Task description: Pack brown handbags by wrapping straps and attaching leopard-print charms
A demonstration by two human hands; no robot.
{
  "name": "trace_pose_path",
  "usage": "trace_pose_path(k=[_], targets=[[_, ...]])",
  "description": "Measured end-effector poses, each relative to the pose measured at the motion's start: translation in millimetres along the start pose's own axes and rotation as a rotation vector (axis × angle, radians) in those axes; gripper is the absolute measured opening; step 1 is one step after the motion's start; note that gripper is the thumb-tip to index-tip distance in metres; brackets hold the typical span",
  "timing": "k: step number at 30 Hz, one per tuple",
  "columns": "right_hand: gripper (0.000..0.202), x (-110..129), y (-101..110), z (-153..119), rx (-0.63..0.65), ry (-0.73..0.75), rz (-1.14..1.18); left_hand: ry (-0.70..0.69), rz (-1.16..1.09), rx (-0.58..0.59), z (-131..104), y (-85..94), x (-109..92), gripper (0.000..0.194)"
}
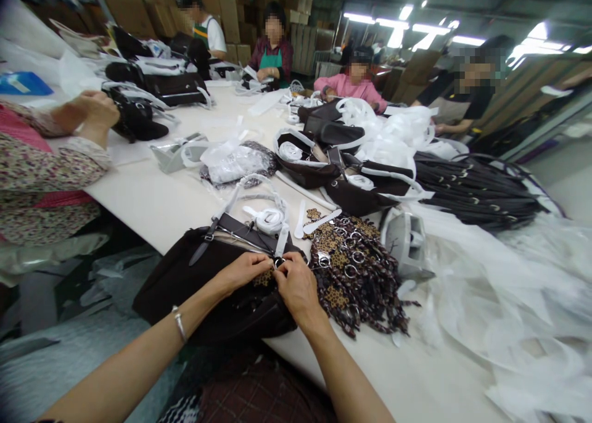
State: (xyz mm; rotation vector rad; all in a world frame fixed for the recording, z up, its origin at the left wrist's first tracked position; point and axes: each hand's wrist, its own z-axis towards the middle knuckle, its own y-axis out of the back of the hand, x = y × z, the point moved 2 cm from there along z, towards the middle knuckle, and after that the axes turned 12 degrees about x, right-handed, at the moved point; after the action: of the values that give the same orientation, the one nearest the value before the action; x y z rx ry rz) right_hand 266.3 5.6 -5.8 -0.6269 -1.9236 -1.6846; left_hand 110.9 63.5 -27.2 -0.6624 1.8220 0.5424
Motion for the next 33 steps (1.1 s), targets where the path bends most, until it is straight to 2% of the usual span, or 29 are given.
trace_pose_path(k=[2, 5, 9, 13, 16, 18, 20, 22, 27, 30, 33], targets=[[0.015, 1.5, -0.3, -0.1, -0.003, -0.006, -0.029, 0.0, 0.06, -0.04, 4.6, -0.2, -1.7, 0.026], [0.014, 2.7, -1.5, -0.4, -0.003, -0.009, -0.049, 0.004, 0.118, -0.099, 10.1, -1.5, -3.1, 0.016], [0.011, 2.3, -2.0, -2.3, -0.043, 0.043, 0.008, -0.051, 0.168, -0.188, 7.8, -2.3, -8.3, 0.01], [0.006, 0.9, 2.4, -4.6, -0.154, 0.055, 0.137, -0.218, 0.254, -0.33, -4.2, -2.9, -22.1, 0.008], [0.008, 1.0, 5.1, -4.1, -0.155, 0.063, 0.173, -0.366, 0.301, -0.392, -11.9, -5.1, -32.7, 0.01], [0.011, 1.1, 6.1, -3.3, -0.144, 0.079, 0.187, -0.378, 0.183, -0.351, -12.4, -5.5, -34.2, 0.015], [0.013, 0.6, 7.0, -2.9, -0.153, 0.06, 0.197, -0.336, 0.037, -0.288, -9.8, -4.6, -30.9, 0.02], [0.014, 0.2, 7.8, -3.1, -0.172, 0.032, 0.194, -0.275, -0.003, -0.267, -5.8, -2.5, -25.0, 0.022], [0.013, 0.1, 9.5, -1.2, -0.173, 0.01, 0.15, -0.149, 0.148, -0.244, 4.0, 0.6, -13.3, 0.017], [0.012, -3.6, 10.2, 4.3, -0.128, -0.051, 0.125, -0.127, 0.244, -0.202, 6.2, -1.3, -14.4, 0.016], [0.013, -6.6, 10.7, 10.7, -0.074, -0.088, 0.102, -0.121, 0.358, -0.222, 5.2, -3.2, -18.6, 0.016]])
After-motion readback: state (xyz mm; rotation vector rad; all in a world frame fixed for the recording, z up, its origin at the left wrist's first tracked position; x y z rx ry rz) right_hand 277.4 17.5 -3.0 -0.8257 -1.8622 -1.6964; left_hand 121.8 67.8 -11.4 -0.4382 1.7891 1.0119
